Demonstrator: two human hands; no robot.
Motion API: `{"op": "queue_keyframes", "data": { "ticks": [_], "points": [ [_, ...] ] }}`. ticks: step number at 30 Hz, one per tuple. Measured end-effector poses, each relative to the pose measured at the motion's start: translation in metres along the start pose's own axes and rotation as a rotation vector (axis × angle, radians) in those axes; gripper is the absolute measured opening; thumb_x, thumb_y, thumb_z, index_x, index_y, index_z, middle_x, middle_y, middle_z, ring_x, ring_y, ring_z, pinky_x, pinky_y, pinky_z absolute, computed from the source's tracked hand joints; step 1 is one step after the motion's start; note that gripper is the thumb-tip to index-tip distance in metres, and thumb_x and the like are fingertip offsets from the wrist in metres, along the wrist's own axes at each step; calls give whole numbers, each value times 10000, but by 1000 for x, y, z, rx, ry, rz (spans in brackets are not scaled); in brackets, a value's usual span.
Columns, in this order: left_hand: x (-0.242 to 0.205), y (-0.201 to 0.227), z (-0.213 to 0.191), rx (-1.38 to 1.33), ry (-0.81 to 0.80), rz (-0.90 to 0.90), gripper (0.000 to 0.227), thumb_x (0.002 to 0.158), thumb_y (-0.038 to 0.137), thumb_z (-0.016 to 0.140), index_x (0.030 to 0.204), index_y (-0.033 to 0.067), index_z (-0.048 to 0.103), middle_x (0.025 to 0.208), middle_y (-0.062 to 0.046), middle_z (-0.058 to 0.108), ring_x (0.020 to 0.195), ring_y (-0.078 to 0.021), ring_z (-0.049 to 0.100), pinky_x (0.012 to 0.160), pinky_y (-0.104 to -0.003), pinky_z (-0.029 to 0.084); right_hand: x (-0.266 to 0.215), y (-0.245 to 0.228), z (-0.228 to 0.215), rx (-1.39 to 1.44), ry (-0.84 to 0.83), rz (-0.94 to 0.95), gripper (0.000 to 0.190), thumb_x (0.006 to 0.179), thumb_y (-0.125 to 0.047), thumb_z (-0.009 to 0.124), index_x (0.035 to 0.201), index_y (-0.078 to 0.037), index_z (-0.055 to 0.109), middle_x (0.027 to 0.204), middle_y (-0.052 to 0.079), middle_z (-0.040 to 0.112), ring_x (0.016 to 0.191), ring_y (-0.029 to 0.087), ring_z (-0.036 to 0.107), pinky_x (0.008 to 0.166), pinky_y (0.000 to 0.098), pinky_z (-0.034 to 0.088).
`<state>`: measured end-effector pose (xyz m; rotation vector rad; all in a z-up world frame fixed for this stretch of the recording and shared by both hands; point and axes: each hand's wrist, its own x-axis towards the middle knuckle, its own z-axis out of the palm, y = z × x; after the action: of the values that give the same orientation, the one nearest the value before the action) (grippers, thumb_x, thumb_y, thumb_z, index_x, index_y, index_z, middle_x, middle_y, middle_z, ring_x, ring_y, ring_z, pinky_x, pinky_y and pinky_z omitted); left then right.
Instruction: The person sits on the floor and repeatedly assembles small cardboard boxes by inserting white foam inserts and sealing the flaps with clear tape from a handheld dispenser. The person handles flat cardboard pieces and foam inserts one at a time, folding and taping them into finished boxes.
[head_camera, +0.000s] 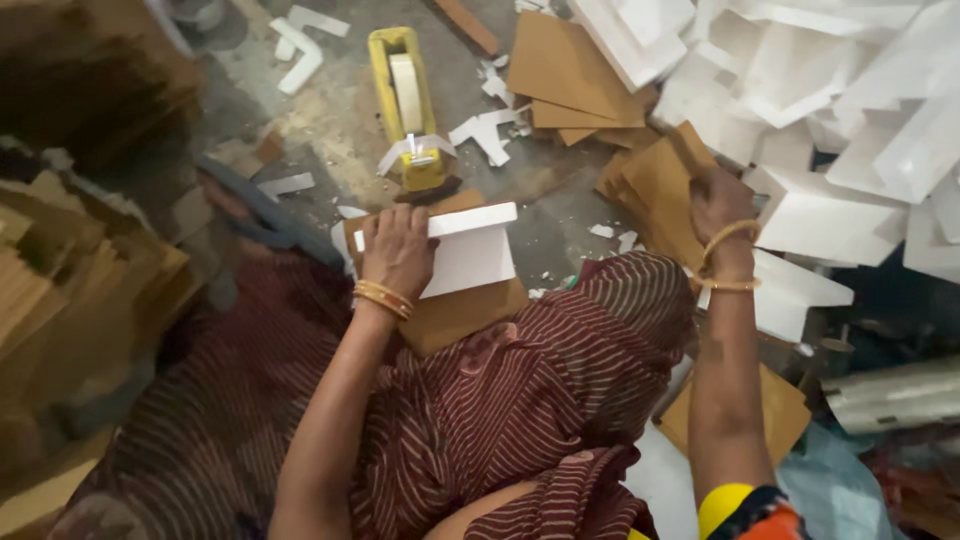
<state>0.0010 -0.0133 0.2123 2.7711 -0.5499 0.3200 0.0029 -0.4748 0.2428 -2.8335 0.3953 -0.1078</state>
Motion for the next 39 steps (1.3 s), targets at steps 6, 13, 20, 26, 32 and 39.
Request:
{"op": "queue_keyframes", "data": {
  "ticks": [6, 13, 20, 26, 32, 39],
  "points": [
    [4, -19, 23, -126, -158, 23, 337, 870, 285, 733, 1119, 85, 622, 997, -102, 653, 972, -311, 630, 882, -454, 418, -112, -136, 3, 401, 212, -479, 444, 981, -43, 599, 1421, 3, 563, 1376, 216, 614, 1257, 398, 610, 1078, 454, 505],
    [9, -39, 50, 72, -124, 158, 230, 882, 309, 614, 1073, 184, 644, 885, -59, 703, 915, -278, 680, 889, -489, 483, -166, -197, 89, 62, 43, -970, 617, 896, -115, 640, 1498, -99, 505, 1526, 130, 511, 1431, 303, 484, 1187, 510, 396],
    [24, -53, 45, -228, -339, 72, 365, 939, 443, 567, 1173, 170, 625, 907, -147, 725, 862, -386, 704, 729, -513, 538, -144, -199, 124, 32, -80, -1054, 727, 820, -246, 642, 1499, -48, 472, 1471, 193, 488, 1378, 397, 461, 1130, 542, 391],
    [35, -41, 18, -281, -436, 35, 501, 977, 616, 505, 1156, 166, 631, 992, -153, 732, 915, -384, 699, 785, -521, 529, -139, -196, 162, -168, -108, -1058, 626, 842, -253, 620, 1433, -80, 503, 1502, 188, 467, 1393, 379, 447, 1156, 548, 383],
    [28, -28, 9, -130, -428, 22, 546, 854, 546, 674, 1192, 125, 598, 1060, -164, 690, 959, -374, 686, 811, -501, 525, -136, -225, 189, -96, -169, -892, 593, 831, -328, 659, 1345, -36, 611, 1401, 241, 505, 1331, 446, 431, 1060, 570, 343],
    [10, -15, 23, 48, -207, -26, 401, 777, 331, 772, 1091, 147, 605, 999, -92, 649, 935, -282, 648, 782, -438, 480, -131, -222, 166, 55, -173, -870, 446, 836, -436, 729, 1070, -59, 686, 1282, 201, 574, 1242, 433, 485, 1068, 549, 362]
  ]
}}
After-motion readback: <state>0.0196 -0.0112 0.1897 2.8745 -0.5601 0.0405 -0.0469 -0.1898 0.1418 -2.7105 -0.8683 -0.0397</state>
